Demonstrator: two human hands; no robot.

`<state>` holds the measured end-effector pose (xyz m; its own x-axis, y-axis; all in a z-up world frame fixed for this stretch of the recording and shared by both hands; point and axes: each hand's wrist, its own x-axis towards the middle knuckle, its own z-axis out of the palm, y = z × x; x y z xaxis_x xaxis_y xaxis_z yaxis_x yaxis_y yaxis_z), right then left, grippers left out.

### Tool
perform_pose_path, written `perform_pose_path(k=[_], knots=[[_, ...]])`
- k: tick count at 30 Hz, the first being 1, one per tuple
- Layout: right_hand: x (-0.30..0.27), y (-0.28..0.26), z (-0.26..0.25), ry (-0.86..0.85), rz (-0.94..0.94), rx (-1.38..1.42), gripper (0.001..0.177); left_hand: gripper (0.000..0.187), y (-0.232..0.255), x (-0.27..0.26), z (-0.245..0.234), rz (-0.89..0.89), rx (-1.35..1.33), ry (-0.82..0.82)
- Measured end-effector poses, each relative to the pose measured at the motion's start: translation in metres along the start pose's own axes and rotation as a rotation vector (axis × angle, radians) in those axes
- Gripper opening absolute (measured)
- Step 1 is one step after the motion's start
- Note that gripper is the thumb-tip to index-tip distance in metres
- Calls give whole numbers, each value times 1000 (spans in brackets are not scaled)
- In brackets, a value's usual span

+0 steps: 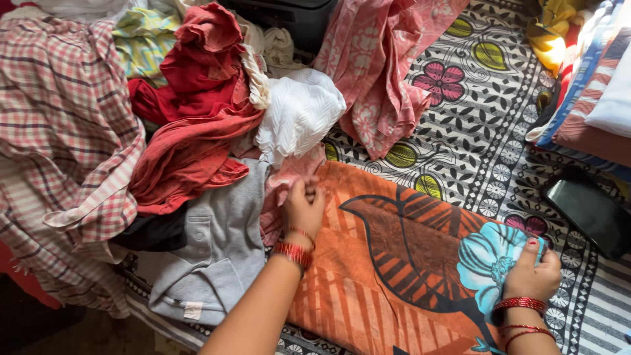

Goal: The person folds a patterned orange cloth on a bed, smoothing and aligning the edges. They then pick up a red cloth and begin folding it as well.

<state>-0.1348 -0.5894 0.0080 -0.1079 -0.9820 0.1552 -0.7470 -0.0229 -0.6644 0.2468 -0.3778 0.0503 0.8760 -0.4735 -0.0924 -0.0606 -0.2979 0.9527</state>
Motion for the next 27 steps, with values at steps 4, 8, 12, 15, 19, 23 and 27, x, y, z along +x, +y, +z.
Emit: perform_pose_path(k=[4,8,12,15,19,23,27], knots=[[-20,-18,-15,-76,161,233,44,9,15,-53,-49,249,413,64],[-83,-21,-40,-1,-80,14,52,13,24,-80,-70,70,479,-22],[-137,-4,-49,98,-302,-104,42,13,24,-87,-70,235,497,-17],[-151,7,-46,155,-370,-116,38,13,17,-84,-70,285,488,12],[-161,7,-44,74,-430,-274,41,15,-4,-78,-83,161,621,-53],[-177,-9,-37,123,-421,-358,32,14,-26,-56,-99,254,810,-281],[-173,-18,-42,64,-401,-376,35,29,-32,-51,-98,291,708,-276]])
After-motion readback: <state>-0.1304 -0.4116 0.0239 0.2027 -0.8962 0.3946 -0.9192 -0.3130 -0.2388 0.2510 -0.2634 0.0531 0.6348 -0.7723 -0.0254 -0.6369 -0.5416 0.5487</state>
